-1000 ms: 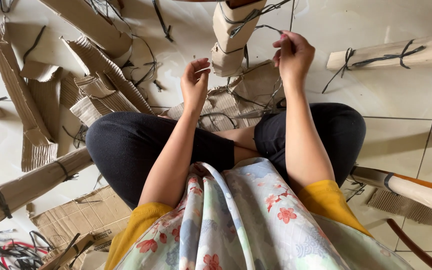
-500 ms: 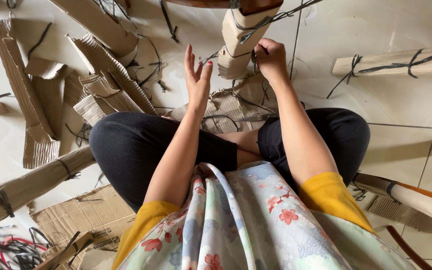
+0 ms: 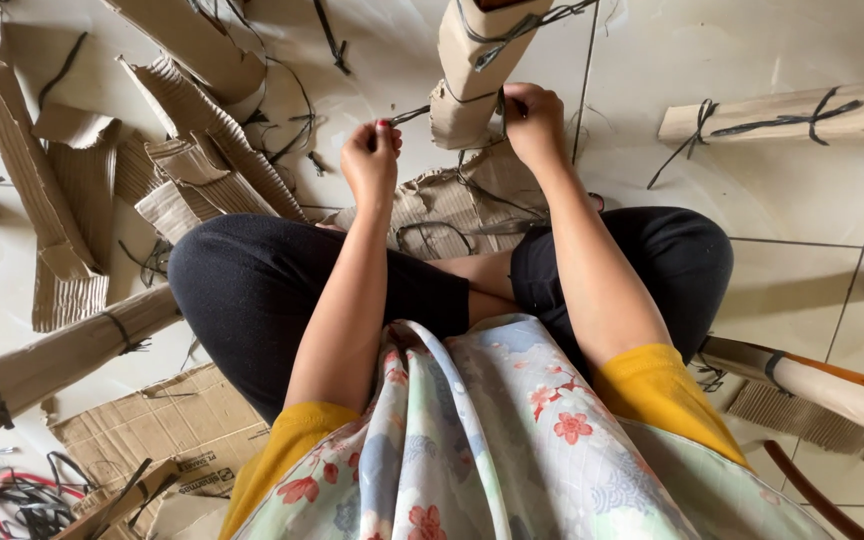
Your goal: Wrapping wooden stool legs with corrugated cardboard and securing them with plastic ties for protection.
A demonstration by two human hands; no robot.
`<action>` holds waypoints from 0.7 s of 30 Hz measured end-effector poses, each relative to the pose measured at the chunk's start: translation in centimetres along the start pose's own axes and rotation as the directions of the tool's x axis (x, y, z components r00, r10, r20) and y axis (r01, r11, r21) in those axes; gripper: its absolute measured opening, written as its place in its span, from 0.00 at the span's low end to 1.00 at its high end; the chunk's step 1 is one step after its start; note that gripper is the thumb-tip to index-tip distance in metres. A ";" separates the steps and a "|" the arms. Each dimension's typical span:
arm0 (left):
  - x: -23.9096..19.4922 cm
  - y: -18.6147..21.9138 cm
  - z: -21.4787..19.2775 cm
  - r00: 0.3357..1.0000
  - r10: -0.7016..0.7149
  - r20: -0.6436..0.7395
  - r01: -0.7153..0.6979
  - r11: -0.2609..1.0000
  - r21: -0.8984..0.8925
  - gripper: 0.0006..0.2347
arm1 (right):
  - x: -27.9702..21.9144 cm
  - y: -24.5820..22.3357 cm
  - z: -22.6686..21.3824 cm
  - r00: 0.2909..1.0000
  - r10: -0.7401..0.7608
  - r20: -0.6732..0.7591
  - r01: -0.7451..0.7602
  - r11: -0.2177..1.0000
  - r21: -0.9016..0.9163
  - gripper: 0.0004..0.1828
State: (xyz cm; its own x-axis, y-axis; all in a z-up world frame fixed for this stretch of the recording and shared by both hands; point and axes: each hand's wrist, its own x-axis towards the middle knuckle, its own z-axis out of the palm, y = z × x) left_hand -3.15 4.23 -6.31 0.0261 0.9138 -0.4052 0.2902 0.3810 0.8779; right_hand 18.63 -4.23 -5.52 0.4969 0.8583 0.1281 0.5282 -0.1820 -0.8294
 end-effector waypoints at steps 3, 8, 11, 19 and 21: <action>0.3 -1.6 -0.5 0.996 -0.078 0.036 0.079 0.996 -0.048 0.10 | -1.1 1.0 0.3 0.994 -0.108 -0.017 0.104 0.981 -0.165 0.12; -3.6 -0.2 -1.0 0.983 0.185 0.020 -0.181 0.930 0.321 0.12 | -3.0 1.2 0.6 0.985 -0.167 -0.039 0.147 0.938 -0.315 0.07; -5.8 0.7 -0.4 0.780 0.607 0.151 -0.595 0.646 0.477 0.07 | -4.2 0.3 0.2 0.973 -0.231 0.020 0.219 0.887 -0.406 0.03; -7.2 2.6 0.6 0.466 0.772 0.433 -0.884 0.423 0.197 0.03 | -6.6 -1.9 -0.1 0.956 -0.241 0.168 0.293 0.827 -0.481 0.09; -6.5 1.9 1.3 0.542 0.732 0.412 -0.837 0.511 0.194 0.05 | -6.8 -1.9 0.2 0.950 -0.228 0.213 0.305 0.822 -0.481 0.12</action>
State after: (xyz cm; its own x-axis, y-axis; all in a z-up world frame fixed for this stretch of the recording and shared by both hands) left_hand -1.51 -1.19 -2.29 0.6204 0.7169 0.3181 0.3118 -0.5975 0.7388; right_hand 14.10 -9.62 -4.91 0.2051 0.9590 0.1953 0.9171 -0.1186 -0.3806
